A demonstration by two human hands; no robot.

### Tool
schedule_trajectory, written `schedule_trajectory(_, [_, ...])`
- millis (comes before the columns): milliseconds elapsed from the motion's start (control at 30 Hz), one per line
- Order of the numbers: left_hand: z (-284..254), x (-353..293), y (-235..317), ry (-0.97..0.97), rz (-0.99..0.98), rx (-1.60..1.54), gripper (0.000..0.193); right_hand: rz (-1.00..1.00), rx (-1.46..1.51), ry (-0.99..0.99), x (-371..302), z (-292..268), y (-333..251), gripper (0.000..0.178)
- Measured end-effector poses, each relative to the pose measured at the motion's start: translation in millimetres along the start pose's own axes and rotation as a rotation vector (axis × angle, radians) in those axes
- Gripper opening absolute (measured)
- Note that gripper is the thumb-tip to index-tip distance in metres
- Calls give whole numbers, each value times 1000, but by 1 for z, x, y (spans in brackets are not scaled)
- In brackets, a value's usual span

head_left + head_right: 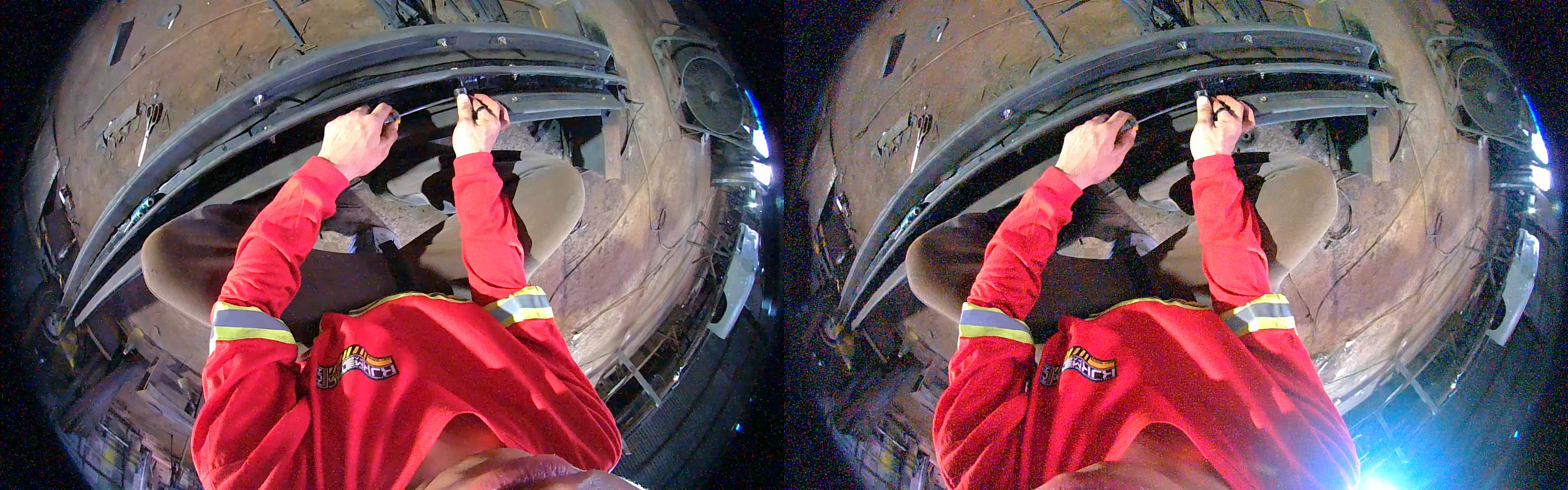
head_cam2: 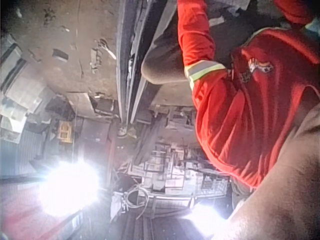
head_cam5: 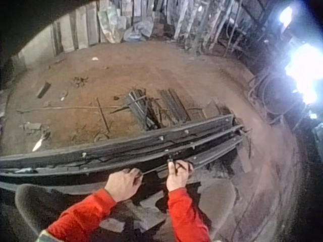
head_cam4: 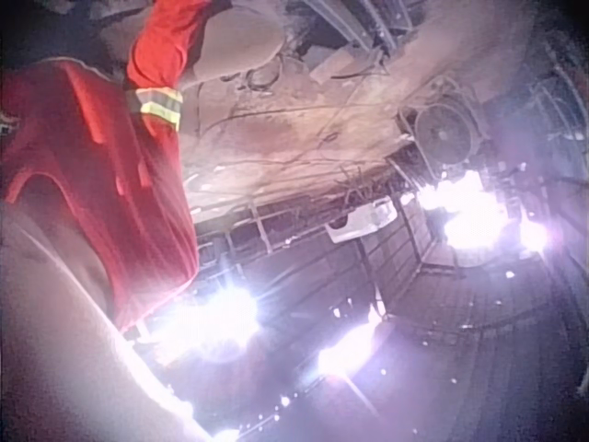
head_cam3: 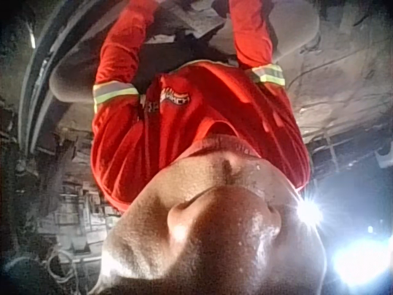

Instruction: The person sits on the floor and assembles a metal frame by hand. They insert small metal fasteners into the frame's slots and then use a screwdriver to tighten them. The person repeatedly reaches for fasteners and secures them along the length of the frame.

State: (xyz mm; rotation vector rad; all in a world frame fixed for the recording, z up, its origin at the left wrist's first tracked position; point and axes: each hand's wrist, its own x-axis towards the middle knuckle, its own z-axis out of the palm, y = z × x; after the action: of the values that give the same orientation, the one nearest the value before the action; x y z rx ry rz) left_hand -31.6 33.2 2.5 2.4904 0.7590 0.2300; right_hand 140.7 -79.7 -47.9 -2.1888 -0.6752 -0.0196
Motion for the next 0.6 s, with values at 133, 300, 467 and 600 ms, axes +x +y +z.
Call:
schedule_trajectory(133, [-8, 3, 3, -64, -16, 6, 21, -15, -11, 8, 0, 0, 3, 19])
schedule_trajectory(300, [-8, 3, 3, -68, -16, -3, 21, -4, -74, -19, 0, -4, -3, 19])
schedule_trajectory(467, [-8, 6, 6, -86, -30, -42, 21, 14, -22, -22, 0, -3, -1, 19])
schedule_trajectory(600, [-11, 11, 14, -106, -55, -76, 24, -33, -41, -3, 0, -2, -1, 16])
